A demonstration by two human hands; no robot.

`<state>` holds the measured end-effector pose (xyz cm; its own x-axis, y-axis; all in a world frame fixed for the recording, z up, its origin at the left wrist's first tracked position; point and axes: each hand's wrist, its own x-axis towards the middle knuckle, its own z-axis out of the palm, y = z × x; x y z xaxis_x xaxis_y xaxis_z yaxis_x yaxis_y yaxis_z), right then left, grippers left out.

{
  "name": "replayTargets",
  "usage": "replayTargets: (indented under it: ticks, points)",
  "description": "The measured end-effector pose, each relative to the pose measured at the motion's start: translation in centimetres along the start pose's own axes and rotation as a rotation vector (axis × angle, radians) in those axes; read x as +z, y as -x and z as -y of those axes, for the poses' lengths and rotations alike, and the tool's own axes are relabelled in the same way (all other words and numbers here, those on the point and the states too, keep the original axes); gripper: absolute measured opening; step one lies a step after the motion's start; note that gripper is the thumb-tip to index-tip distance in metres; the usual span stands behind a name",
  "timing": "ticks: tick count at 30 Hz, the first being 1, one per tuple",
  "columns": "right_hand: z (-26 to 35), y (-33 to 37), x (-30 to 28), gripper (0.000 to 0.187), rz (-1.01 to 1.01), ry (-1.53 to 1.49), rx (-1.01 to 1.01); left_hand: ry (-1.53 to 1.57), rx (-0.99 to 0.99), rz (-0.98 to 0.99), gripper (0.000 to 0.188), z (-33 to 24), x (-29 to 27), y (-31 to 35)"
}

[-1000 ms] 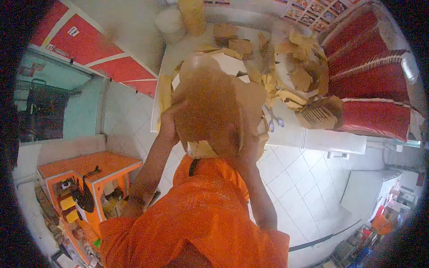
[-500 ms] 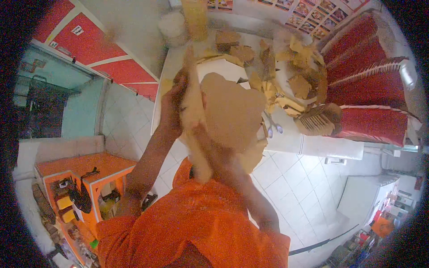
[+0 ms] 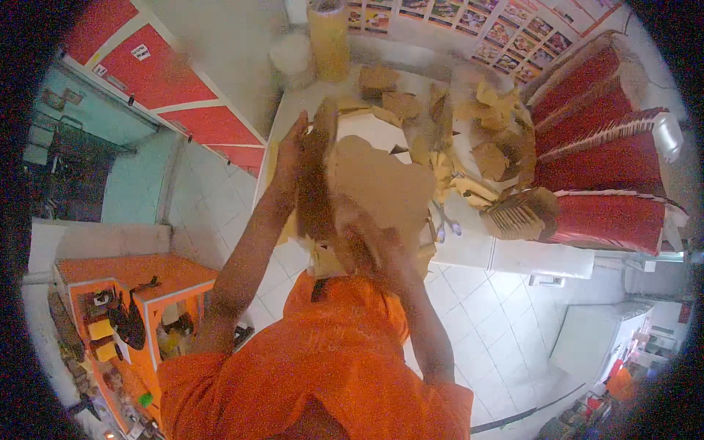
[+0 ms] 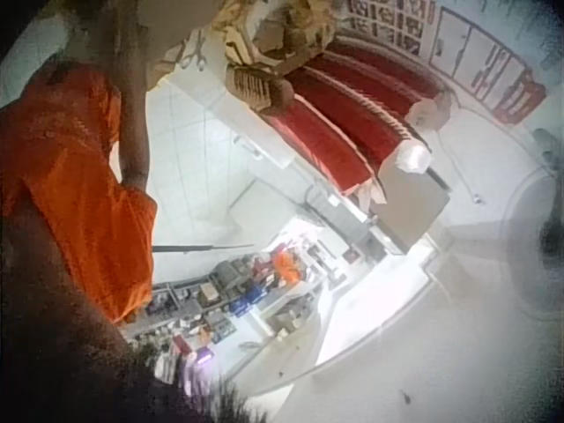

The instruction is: The person assembles cardboard takeout boxes by folding the pre-cut flaps and securing the tabs by hand.

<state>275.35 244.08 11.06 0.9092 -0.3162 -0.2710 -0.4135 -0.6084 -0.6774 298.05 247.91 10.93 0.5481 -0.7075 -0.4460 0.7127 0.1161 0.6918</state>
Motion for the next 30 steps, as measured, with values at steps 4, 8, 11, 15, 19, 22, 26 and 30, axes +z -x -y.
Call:
replayTargets:
  ticks: [4, 8, 11, 15, 19, 22, 26, 30]
  points:
    - [1.8, 0.4, 0.5, 0.048, -0.239, -0.033, -0.409, 0.329, -0.095, 0.925, 0.053, 2.7, -4.9, -4.9]
    - [-0.2, 1.0, 0.1, 0.047, -0.278, -0.261, -0.326, 0.028, -0.003, 0.257, 0.05, 1.3, -2.0, -4.2]
    - [0.4, 1.7, -1.0, 0.045, -0.172, -0.203, -0.29, 0.267, -0.038, 0.63, 0.05, 2.8, -5.3, -6.9]
    - [0.1, 1.8, -0.1, 0.041, -0.347, -0.009, -0.348, 0.427, -0.036, 1.032, 0.054, 3.4, -5.8, -7.8]
    - [-2.4, 1.6, 1.4, 0.043, -0.597, -0.18, 0.038, -0.063, 0.072, 0.062, 0.064, 2.0, -1.1, -2.6]
    - [-0.3, 1.6, 2.0, 0.039, -0.605, -0.048, -0.146, -0.355, 0.331, -0.16, 0.067, 5.8, -0.5, -1.4]
    - [0.4, 1.3, 1.9, 0.048, -0.757, -0.218, -0.102, -0.436, 0.222, -0.027, 0.071, 4.9, -0.3, -0.6]
    - [-1.1, 0.3, 2.8, 0.055, -0.921, -0.287, -0.038, -1.112, 0.349, -0.153, 0.06, 9.1, -3.4, -0.8]
